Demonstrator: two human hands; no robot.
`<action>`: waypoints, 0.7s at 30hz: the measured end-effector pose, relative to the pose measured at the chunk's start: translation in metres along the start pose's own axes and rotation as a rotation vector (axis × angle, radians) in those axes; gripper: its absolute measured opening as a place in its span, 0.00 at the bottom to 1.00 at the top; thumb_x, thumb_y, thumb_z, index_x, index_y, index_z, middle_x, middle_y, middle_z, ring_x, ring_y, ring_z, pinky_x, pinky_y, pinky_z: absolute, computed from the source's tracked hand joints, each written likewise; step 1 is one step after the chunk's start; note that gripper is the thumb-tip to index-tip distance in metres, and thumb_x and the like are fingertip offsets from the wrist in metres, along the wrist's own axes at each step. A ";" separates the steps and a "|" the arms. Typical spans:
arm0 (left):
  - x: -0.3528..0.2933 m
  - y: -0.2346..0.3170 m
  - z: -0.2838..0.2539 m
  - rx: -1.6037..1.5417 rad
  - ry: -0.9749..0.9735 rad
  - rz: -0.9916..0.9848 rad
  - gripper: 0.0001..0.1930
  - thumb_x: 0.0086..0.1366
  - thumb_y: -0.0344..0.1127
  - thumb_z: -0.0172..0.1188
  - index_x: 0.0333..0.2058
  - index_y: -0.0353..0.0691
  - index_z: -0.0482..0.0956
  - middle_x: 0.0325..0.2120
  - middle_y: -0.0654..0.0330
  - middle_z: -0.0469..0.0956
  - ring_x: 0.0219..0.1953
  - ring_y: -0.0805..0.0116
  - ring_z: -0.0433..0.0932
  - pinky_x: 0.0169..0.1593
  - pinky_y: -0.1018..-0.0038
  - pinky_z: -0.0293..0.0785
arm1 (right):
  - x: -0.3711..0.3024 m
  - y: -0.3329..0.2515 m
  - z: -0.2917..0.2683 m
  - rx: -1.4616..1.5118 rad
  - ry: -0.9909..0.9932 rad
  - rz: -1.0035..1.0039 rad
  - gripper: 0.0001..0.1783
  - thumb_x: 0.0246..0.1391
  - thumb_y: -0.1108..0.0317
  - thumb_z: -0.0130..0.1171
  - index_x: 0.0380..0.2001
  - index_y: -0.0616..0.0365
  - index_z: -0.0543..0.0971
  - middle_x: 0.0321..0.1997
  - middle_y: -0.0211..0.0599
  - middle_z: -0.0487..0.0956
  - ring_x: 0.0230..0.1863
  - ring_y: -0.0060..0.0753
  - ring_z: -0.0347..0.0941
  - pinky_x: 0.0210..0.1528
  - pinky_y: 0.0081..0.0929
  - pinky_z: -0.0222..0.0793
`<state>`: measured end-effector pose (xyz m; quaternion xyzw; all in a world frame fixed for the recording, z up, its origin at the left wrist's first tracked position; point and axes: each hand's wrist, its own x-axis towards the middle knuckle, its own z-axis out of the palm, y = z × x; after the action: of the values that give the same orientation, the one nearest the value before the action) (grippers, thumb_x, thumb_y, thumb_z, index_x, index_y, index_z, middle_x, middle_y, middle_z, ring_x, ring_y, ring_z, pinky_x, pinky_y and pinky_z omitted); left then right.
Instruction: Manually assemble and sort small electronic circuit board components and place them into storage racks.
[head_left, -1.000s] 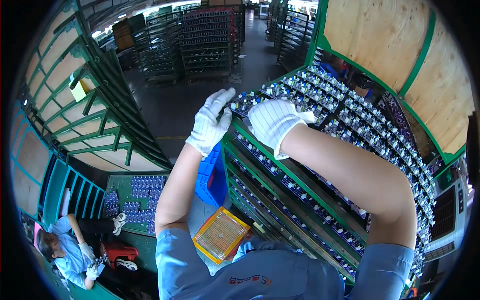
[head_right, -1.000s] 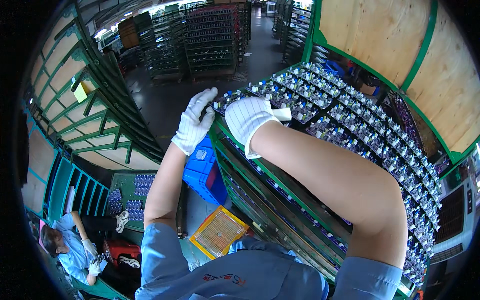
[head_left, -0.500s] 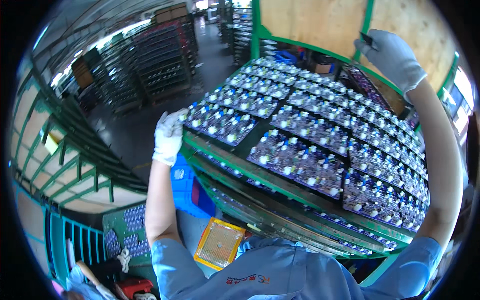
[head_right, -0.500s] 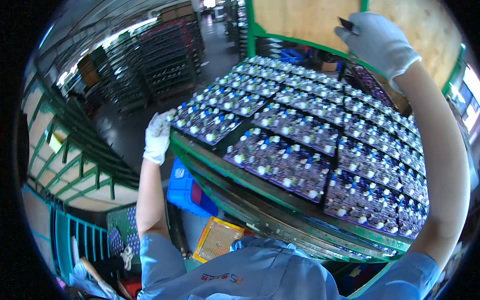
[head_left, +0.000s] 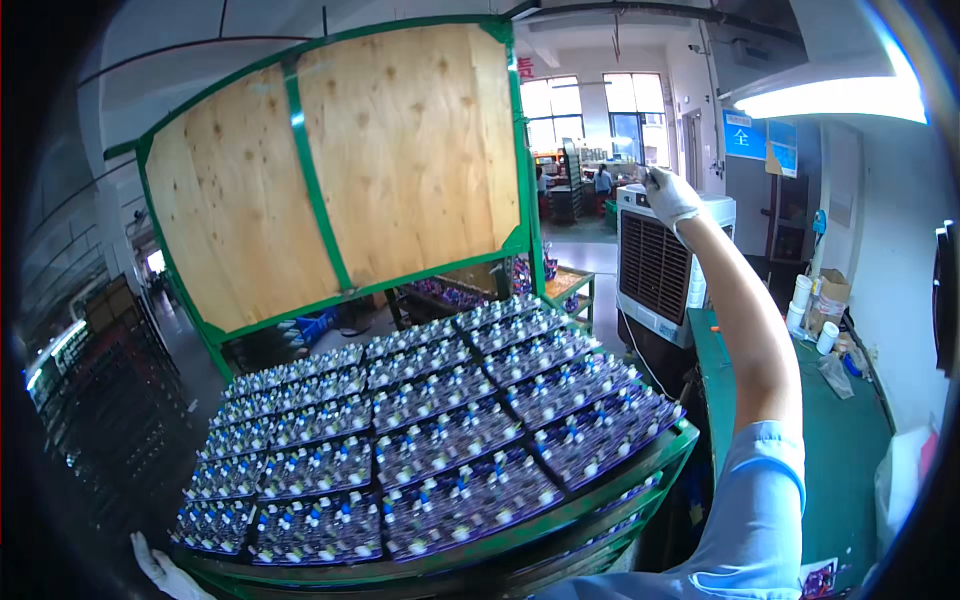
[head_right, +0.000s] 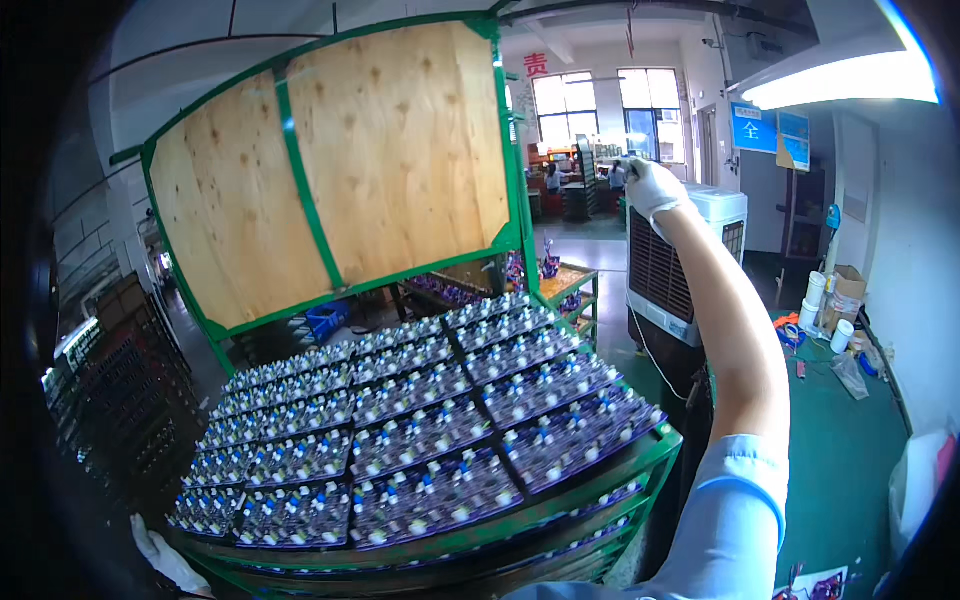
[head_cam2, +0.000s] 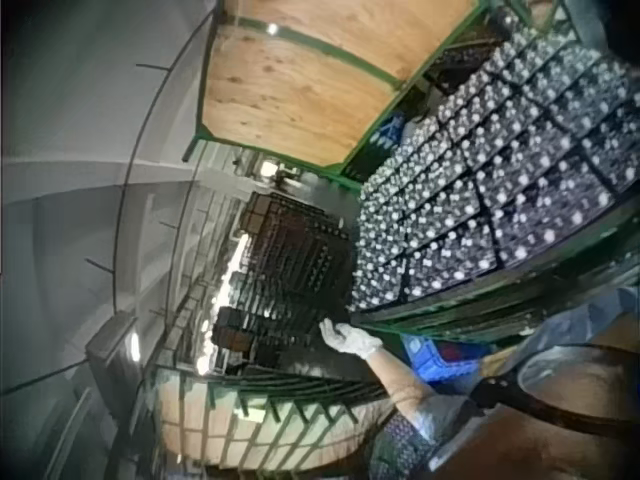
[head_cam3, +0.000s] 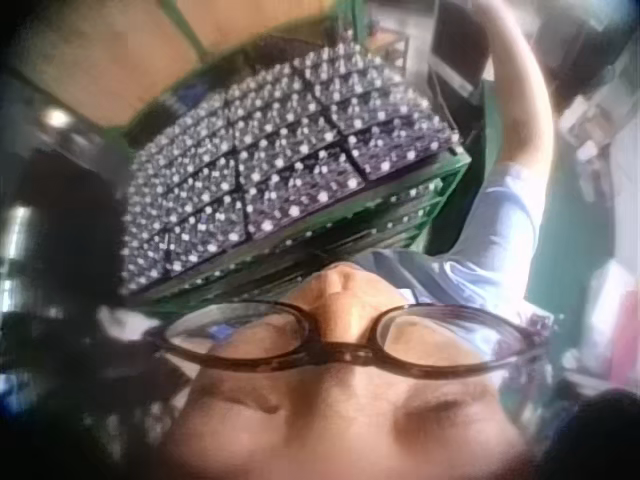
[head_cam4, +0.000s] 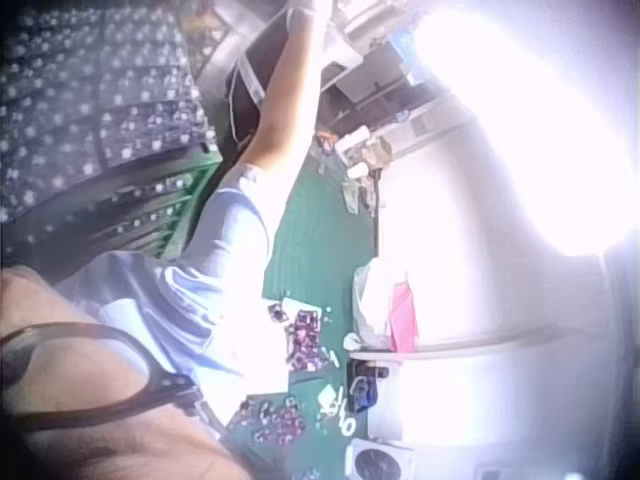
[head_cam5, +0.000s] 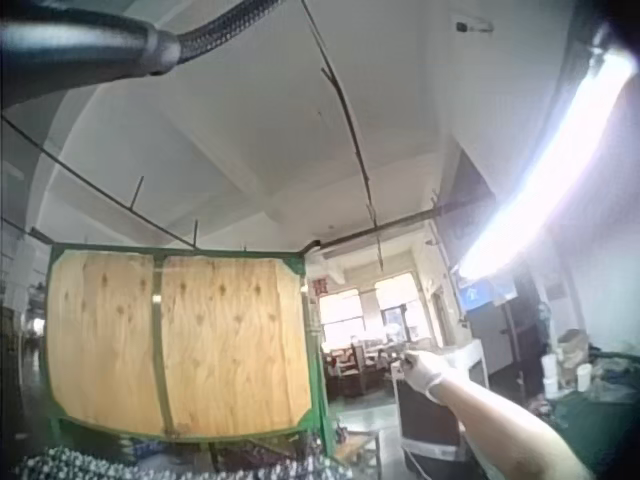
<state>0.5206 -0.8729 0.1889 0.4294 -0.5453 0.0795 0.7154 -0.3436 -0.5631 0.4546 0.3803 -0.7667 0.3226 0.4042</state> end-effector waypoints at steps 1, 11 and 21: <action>-0.001 0.017 0.002 0.077 0.054 0.023 0.19 0.66 0.32 0.42 0.55 0.35 0.66 0.56 0.54 0.64 0.61 0.62 0.59 0.63 0.68 0.51 | 0.002 0.014 0.002 0.036 0.000 0.063 0.15 0.57 0.61 0.47 0.38 0.61 0.76 0.36 0.55 0.77 0.40 0.54 0.74 0.43 0.38 0.68; -0.056 0.326 0.021 0.076 -0.148 0.199 0.17 0.66 0.23 0.39 0.52 0.32 0.66 0.55 0.54 0.65 0.57 0.65 0.63 0.61 0.72 0.55 | 0.074 0.020 0.096 0.601 -0.085 0.048 0.27 0.47 0.52 0.59 0.45 0.62 0.74 0.44 0.51 0.77 0.47 0.47 0.73 0.50 0.32 0.66; -0.130 0.484 -0.078 0.313 -0.339 0.073 0.13 0.63 0.21 0.45 0.46 0.34 0.68 0.47 0.55 0.68 0.50 0.66 0.68 0.55 0.72 0.62 | 0.174 -0.020 0.201 1.016 0.058 0.114 0.30 0.45 0.53 0.60 0.48 0.63 0.71 0.42 0.53 0.77 0.46 0.48 0.73 0.48 0.36 0.66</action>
<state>0.2438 -0.4725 0.3308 0.5226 -0.6538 0.1156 0.5350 -0.4691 -0.7901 0.5154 0.4772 -0.5210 0.6866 0.1713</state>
